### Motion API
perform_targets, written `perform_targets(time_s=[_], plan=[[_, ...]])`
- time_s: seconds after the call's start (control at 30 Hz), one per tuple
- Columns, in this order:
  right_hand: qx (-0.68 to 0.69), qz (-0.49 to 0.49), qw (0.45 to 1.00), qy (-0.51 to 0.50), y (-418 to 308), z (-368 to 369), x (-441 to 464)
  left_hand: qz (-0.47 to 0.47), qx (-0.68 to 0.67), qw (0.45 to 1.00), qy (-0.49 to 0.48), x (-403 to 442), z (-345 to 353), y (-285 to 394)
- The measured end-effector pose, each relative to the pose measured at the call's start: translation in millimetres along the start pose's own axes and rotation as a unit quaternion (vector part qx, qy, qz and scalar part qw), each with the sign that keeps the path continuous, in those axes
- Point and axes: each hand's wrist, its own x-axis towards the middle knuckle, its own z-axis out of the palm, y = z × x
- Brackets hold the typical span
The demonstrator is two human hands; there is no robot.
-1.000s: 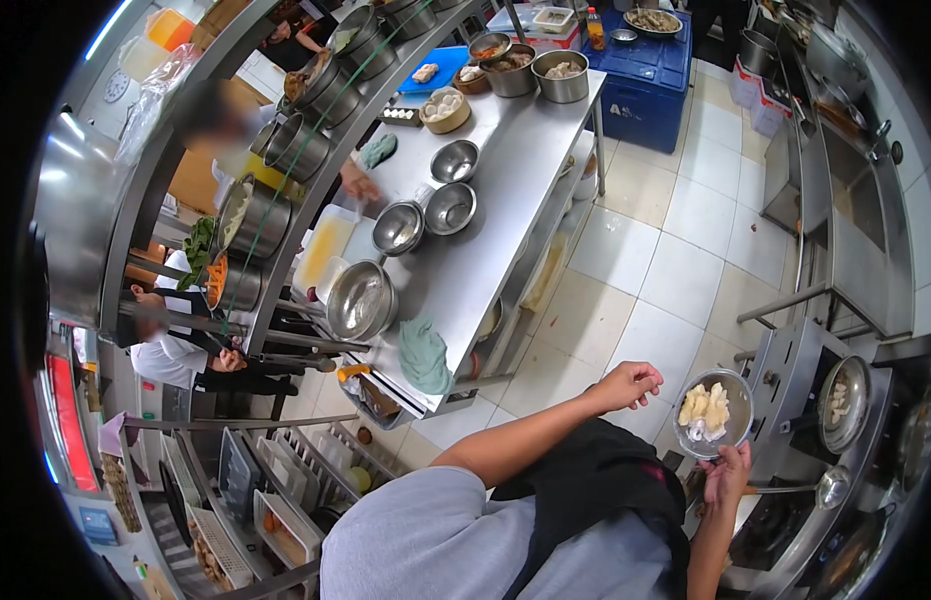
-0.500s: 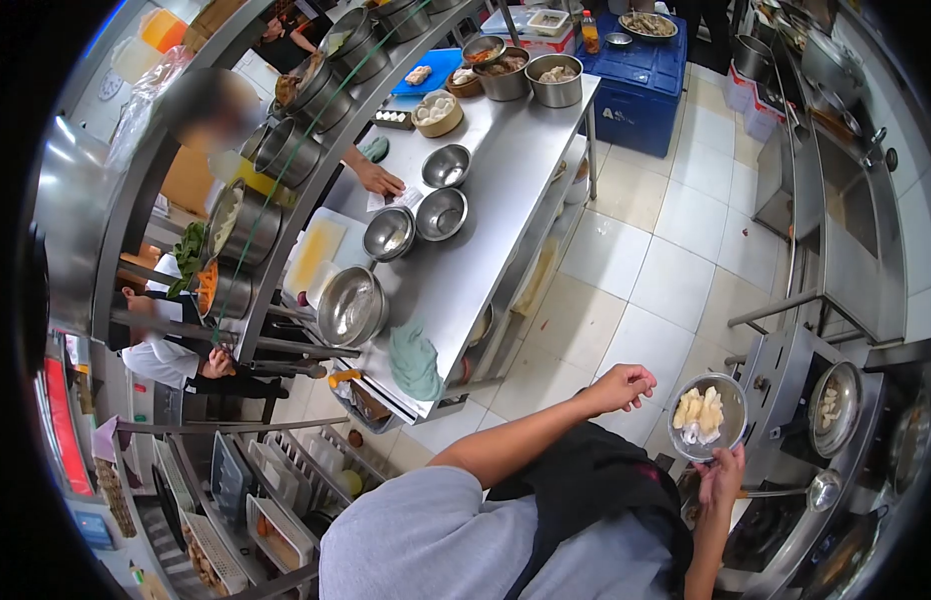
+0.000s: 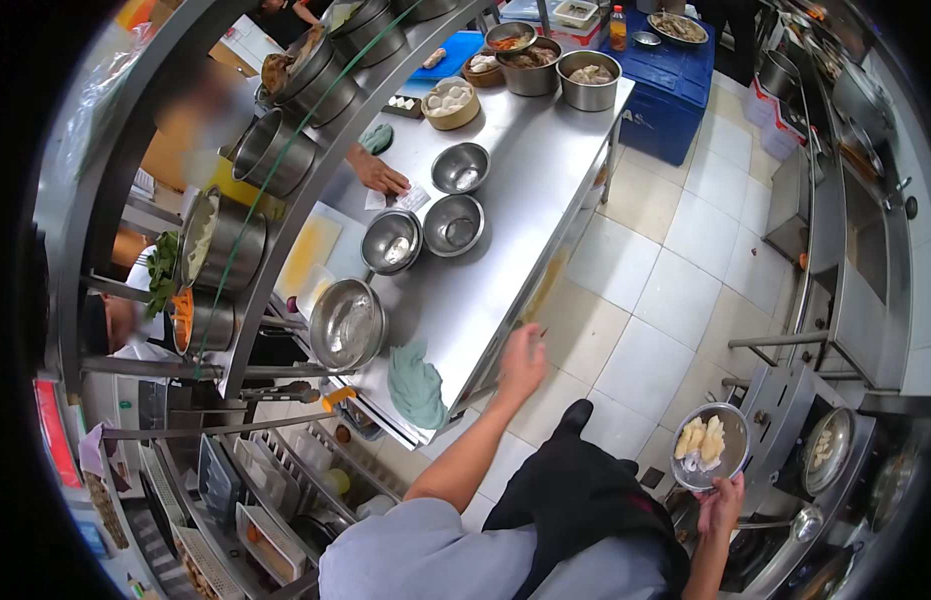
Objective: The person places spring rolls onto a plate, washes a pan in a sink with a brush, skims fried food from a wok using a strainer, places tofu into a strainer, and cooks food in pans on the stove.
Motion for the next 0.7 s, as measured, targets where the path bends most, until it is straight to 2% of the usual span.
perform_targets(time_s=[0.07,0.17,0.27,0.7], plan=[[-0.001,0.003,1.000,-0.011,0,13,9,0.025,0.135,0.990,0.028,21,-32,-30],[-0.012,-0.001,1.000,-0.018,0,38,23,0.030,0.251,0.968,0.012,31,-61,-62],[-0.015,0.002,1.000,-0.010,-4,71,33,0.059,0.306,0.950,-0.024,35,-68,-70],[-0.018,0.027,0.999,-0.032,-4,142,79,0.016,0.326,0.944,-0.040,44,-60,-79]])
